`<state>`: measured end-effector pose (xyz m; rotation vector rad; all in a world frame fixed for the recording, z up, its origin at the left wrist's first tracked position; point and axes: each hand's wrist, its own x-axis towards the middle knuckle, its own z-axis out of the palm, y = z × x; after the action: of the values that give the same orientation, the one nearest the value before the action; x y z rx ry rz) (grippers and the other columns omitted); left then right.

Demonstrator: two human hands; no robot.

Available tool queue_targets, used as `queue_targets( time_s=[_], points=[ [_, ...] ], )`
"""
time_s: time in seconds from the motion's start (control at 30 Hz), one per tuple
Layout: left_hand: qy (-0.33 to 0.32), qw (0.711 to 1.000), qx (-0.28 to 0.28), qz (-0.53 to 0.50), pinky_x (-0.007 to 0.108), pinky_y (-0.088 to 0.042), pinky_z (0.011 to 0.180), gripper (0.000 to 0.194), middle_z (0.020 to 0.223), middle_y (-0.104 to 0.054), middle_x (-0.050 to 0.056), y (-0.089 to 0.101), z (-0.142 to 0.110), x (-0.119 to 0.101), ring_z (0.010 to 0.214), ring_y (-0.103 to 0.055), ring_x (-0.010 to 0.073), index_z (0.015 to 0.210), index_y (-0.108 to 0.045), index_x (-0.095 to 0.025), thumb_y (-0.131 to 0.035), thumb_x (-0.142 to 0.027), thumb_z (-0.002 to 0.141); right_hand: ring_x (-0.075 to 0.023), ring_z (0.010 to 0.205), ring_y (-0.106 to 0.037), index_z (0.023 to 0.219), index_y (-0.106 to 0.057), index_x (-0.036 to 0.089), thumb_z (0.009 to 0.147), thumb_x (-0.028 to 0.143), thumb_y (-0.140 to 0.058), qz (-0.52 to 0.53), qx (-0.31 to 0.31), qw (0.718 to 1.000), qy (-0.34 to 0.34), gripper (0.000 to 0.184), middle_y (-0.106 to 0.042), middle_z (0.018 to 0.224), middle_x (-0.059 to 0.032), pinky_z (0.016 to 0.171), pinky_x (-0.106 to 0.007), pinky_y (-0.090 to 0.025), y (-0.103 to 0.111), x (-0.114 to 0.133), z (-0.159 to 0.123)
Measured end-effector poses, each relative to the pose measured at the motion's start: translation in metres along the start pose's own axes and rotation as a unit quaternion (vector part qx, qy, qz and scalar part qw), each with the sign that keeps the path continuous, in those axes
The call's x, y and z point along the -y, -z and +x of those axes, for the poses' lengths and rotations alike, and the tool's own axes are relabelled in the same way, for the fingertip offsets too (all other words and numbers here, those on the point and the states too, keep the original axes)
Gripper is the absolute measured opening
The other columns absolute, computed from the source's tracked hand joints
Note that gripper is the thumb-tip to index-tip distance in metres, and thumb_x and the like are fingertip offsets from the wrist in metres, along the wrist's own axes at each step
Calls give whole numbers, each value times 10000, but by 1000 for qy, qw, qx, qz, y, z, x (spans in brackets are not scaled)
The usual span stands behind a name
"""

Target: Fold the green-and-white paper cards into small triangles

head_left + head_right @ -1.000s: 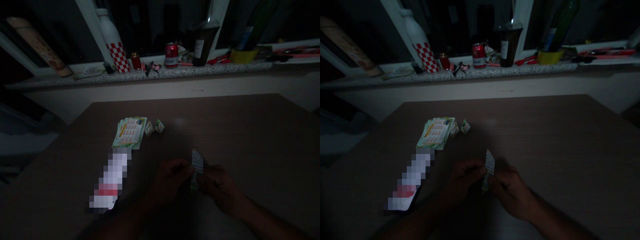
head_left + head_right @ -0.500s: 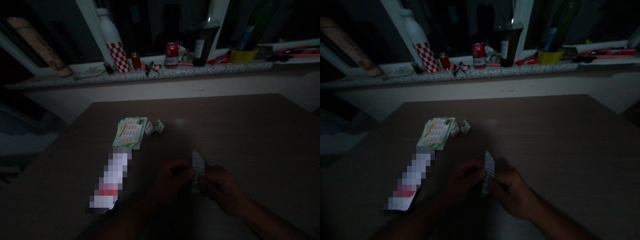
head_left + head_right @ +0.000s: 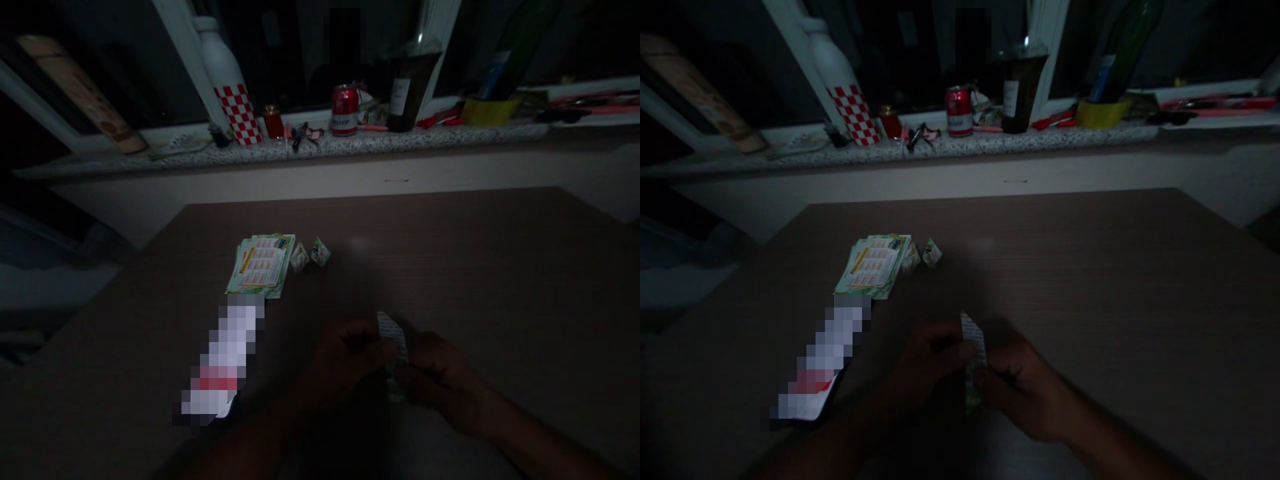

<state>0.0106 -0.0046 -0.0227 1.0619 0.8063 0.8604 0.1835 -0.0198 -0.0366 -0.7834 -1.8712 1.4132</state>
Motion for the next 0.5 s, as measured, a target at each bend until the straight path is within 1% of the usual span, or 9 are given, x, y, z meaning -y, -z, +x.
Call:
queue_targets(
  time_s=[0.1, 0.17, 0.27, 0.37, 0.43, 0.5],
  points=[
    [-29, 999, -10, 40, 226, -425, 629, 218, 701, -623, 21, 1, 0, -1, 664, -547, 126, 717, -681, -128, -713, -342, 745, -76, 465, -299, 559, -424, 181, 936, 359, -413, -7, -4, 1000, 9, 417, -333, 519, 54, 425, -221, -247, 0, 0, 1],
    [-35, 997, -25, 57, 220, -416, 609, 207, 679, -617, 14, 1, 0, -1, 647, -541, 122, 697, -676, -127, -713, -325, 746, -75, 470, -276, 572, -419, 184, 935, 339, -421, -14, -19, 1000, 1, 394, -308, 533, 58, 419, -216, -231, -1, 0, 2],
    [-26, 998, -44, 45, 221, -418, 603, 219, 661, -610, 10, 0, 0, 0, 633, -540, 119, 678, -664, -121, -729, -324, 724, -74, 470, -250, 570, -390, 189, 930, 291, -419, -34, -30, 999, 6, 375, -274, 542, 61, 419, -213, -219, -1, 0, 3],
    [-20, 998, -48, 21, 211, -414, 581, 218, 655, -604, 5, -1, 1, 0, 613, -531, 107, 690, -653, -118, -747, -313, 702, -74, 463, -275, 549, -385, 188, 898, 242, -451, -73, -23, 997, 27, 359, -290, 528, 61, 430, -215, -237, -1, 0, 3],
    [-27, 997, -64, 21, 203, -407, 562, 229, 631, -592, -2, 0, 1, -1, 590, -517, 97, 657, -636, -117, -755, -309, 692, -75, 454, -305, 548, -428, 183, 883, 221, -477, -111, -50, 992, 32, 340, -323, 514, 59, 431, -217, -255, -1, 0, 3],
    [-32, 995, -92, 29, 199, -402, 549, 226, 617, -588, -9, 3, 2, -2, 578, -510, 93, 652, -634, -120, -761, -305, 682, -82, 452, -362, 579, -509, 178, 880, 224, -500, -146, -115, 982, 37, 305, -393, 507, 50, 435, -217, -297, 0, 0, 3]
  ],
)
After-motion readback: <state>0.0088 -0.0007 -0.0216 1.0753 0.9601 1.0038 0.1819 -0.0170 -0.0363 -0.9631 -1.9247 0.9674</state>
